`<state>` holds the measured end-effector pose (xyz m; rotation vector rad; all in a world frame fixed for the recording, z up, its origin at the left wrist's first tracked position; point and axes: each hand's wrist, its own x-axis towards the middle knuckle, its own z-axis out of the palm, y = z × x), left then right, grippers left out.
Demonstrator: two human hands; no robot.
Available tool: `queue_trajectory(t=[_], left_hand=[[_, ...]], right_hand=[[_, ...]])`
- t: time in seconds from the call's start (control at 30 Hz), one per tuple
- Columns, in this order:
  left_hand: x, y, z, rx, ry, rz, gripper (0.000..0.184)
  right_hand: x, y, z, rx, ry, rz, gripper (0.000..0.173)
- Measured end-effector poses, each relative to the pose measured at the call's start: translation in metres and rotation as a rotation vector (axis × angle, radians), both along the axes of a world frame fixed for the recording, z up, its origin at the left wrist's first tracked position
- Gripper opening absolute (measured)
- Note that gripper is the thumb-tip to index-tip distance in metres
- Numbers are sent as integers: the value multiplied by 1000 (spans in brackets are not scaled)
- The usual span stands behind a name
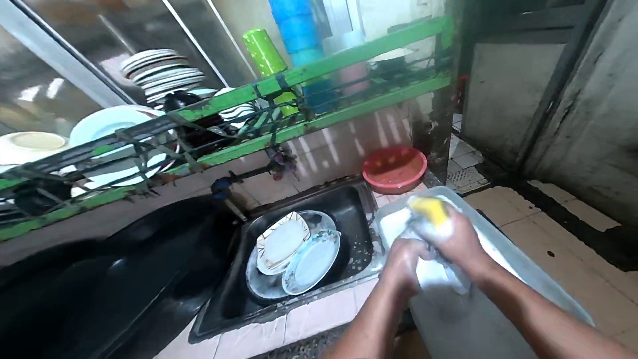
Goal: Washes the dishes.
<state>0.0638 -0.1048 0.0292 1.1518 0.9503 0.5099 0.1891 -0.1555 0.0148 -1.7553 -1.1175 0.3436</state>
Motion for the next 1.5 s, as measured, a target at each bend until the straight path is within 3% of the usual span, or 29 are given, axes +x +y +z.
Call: queue_trajectory(t=[0.07, 0.13, 0.17, 0.23, 0.27, 0.33, 0.47, 0.57, 0.63, 0.73, 0.83, 0.9, 1.0, 1.1, 1.17, 1.23, 1.37, 1.43, 1.5], left_hand=[[2, -8, 0, 97, 127, -129, 36], [-2, -14, -5, 89, 174, -205, 72], [-6, -17, -8, 65, 171, -214, 80], [-13, -24, -7, 23, 151, -220, 76], [-13, -24, -1, 34, 181, -247, 69], [-10, -17, 14, 84, 295, -350, 56], [2, -6, 22, 113, 337, -345, 54], [-5, -17, 20, 118, 387, -340, 73], [-16, -26, 17, 106, 292, -333, 66], [-16, -23, 19, 5, 163, -360, 49], [-7, -16, 19, 43, 133, -267, 45], [-10, -21, 24, 48, 129, -172, 48], [-23, -22, 25, -38, -207, 64, 40], [-19, -7, 26, -125, -534, 306, 31], [-10, -3, 22, -68, -508, 400, 25], [-1, -10, 16, -14, -370, 366, 26], [12, -38, 24, -72, -308, 347, 46], [9, -36, 30, -1, -323, 410, 43], [3, -27, 33, 119, -320, 453, 36]], right_hand=[[4, -1, 9, 59, -169, 114, 62], [30, -2, 8, -44, 40, 12, 57], [47, -2, 0, -61, 212, -89, 57], [73, 0, -23, -25, 447, -234, 53], [75, 0, -24, -11, 460, -256, 53], [50, -7, -7, -18, 320, -183, 57], [11, -11, 7, 103, -21, 86, 64], [47, -9, -17, -43, 305, -87, 59], [66, -6, -35, -91, 468, -146, 56], [31, -11, -3, -47, 271, -11, 55], [6, -9, 29, 49, -20, 167, 58], [25, -3, 26, 49, 35, 115, 55], [64, 2, 2, -43, 256, -132, 53], [54, -9, -16, 3, 250, -188, 58], [24, -18, -9, 61, 181, -90, 64], [4, -18, 2, 123, 108, -2, 62], [42, 4, -2, 43, 167, -133, 64], [57, 7, -17, -8, 201, -177, 65], [41, -7, -18, 6, 264, -130, 65]])
